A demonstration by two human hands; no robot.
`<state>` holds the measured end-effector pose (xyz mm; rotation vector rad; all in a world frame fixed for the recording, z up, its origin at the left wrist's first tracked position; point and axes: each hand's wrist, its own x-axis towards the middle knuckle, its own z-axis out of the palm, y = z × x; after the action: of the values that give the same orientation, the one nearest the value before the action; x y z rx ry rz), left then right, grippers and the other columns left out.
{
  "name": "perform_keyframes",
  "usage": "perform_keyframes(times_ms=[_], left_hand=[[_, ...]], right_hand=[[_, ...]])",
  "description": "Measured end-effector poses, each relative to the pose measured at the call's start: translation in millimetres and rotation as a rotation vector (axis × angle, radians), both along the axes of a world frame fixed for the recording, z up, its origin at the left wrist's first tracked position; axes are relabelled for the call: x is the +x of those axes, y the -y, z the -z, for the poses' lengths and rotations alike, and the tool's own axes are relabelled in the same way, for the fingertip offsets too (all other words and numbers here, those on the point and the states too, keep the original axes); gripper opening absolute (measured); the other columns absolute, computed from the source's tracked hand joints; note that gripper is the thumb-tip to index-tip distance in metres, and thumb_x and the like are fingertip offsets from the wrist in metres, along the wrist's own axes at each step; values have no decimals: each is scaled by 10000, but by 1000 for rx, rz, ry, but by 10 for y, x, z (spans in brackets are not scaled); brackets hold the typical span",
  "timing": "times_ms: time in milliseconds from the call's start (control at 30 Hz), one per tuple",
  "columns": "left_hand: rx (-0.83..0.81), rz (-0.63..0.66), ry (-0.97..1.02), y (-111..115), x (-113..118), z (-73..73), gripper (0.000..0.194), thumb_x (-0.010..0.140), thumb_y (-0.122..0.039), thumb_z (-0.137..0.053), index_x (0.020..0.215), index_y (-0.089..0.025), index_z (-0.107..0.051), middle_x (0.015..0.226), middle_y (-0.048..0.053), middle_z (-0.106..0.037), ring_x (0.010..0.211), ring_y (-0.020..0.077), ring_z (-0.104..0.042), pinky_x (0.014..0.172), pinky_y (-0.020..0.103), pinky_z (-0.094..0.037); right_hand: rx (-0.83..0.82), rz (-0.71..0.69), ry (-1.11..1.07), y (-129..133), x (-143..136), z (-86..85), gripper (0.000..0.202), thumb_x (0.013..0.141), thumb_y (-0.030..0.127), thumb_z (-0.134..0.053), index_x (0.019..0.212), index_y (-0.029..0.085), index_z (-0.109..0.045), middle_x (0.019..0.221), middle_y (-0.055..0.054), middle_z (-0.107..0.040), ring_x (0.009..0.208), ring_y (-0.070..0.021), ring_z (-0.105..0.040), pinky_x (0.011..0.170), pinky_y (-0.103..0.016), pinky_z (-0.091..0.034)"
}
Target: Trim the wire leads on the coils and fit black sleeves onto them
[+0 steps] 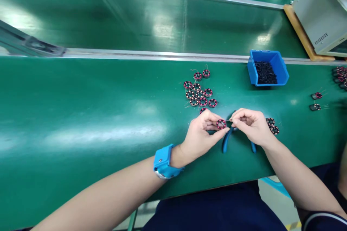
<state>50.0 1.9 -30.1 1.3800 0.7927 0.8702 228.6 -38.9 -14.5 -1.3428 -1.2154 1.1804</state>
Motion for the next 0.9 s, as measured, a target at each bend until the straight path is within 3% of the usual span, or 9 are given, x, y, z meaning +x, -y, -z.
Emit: perform_keyframes(times_ms=[900], left_hand=[[176, 62, -45, 12, -23, 42, 207, 750, -146, -733, 854, -147, -554, 823, 19, -657, 712, 105, -677, 660, 203, -597]], right_hand=[[36, -42, 46, 24, -1, -31, 109, 817, 197, -638, 712, 174, -628, 778, -29, -618, 661, -118, -575, 589, -249, -478]])
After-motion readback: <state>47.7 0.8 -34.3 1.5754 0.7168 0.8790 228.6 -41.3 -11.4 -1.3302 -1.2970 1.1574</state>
